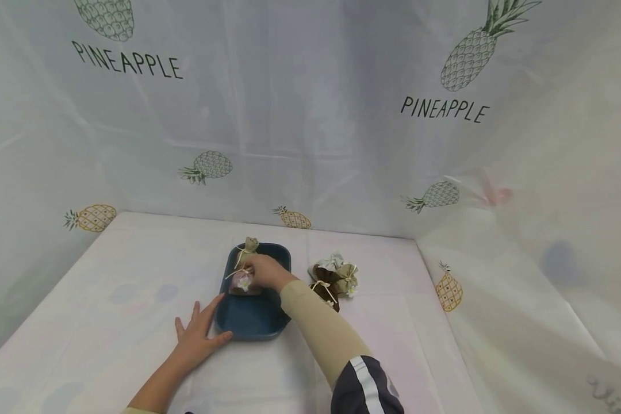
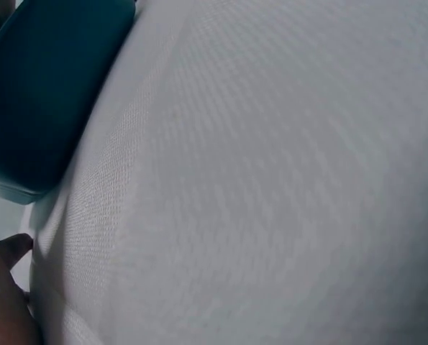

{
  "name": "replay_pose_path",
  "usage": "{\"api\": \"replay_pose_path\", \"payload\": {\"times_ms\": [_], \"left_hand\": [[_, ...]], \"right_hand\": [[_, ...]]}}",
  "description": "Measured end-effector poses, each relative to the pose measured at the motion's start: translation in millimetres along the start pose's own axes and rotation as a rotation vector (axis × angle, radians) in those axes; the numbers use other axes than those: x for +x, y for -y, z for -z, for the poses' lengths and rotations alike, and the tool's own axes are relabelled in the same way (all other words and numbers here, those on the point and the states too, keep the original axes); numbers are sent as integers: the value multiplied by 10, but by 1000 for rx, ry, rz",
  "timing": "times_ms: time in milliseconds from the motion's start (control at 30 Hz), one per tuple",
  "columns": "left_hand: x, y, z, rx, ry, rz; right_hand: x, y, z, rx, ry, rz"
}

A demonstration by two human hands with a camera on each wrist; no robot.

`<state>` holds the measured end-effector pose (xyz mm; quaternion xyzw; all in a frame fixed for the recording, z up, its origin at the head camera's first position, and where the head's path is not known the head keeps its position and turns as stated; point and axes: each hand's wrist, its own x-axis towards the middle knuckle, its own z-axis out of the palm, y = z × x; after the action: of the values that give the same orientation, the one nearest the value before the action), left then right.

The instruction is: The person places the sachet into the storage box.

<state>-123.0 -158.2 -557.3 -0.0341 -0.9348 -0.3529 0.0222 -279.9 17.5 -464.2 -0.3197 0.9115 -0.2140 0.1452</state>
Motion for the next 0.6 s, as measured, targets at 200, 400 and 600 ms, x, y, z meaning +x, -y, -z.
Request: {"api": "replay_pose_path", "payload": {"times_ms": [200,400,600], "left_hand": [[0,-1,-16,-5,-10,-10],[13,30,-44,-5,-24,-25],[-3,41,-45,-3,-34,-30]], "right_hand": [[-4,-17,8,-3,28,1],[-88,-31,108,27,35,-8],[-217,-63,214,77,18,-13]]}}
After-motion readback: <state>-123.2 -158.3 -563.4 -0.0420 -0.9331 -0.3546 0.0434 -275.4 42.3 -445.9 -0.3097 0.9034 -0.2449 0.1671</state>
